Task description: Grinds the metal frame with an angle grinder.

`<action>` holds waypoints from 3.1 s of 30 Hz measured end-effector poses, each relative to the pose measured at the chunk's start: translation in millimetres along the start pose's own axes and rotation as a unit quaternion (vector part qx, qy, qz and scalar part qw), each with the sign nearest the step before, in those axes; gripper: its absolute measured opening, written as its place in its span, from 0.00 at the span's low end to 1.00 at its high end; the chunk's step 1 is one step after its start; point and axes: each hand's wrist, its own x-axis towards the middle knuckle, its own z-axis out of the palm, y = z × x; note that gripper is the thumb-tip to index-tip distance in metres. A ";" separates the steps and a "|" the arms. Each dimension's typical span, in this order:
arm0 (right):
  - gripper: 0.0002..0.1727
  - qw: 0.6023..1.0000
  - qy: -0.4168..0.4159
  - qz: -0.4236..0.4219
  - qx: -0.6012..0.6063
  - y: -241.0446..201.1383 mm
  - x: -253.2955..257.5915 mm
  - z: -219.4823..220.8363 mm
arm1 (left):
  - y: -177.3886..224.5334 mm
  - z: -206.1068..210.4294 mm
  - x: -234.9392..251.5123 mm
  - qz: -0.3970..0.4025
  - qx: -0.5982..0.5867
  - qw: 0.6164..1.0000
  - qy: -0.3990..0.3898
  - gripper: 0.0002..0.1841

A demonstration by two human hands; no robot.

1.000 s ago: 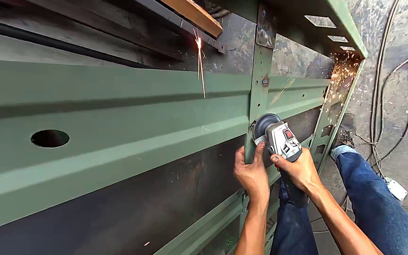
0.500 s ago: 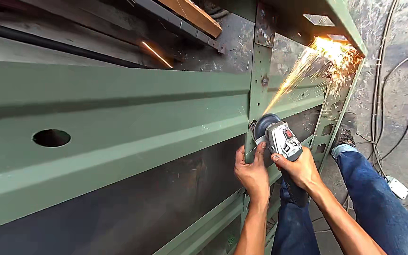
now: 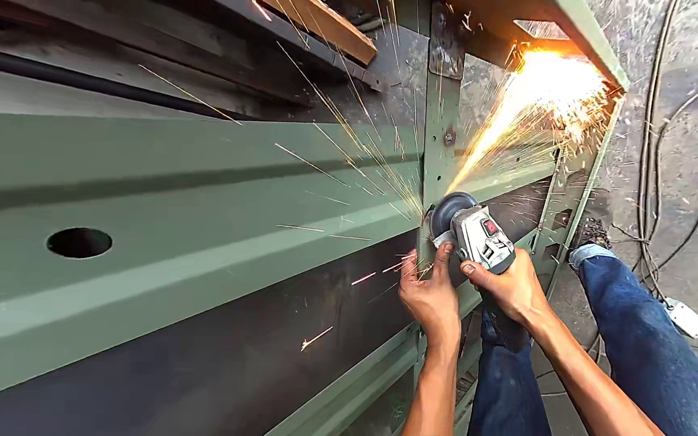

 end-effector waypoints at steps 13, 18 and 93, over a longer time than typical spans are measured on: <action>0.35 1.000 0.014 0.005 -0.020 -9.7 0.4 -2.3 | 0.3 3.7 0.6 0.003 0.002 1.000 0.010 0.18; 0.36 1.000 0.018 0.011 -0.015 -7.6 -0.9 -3.0 | 2.3 6.5 -1.6 0.000 0.010 1.000 0.019 0.19; 0.37 0.996 0.021 -0.011 -0.086 -18.2 -1.3 -12.1 | -1.7 6.9 -2.3 0.012 -0.044 0.999 0.010 0.16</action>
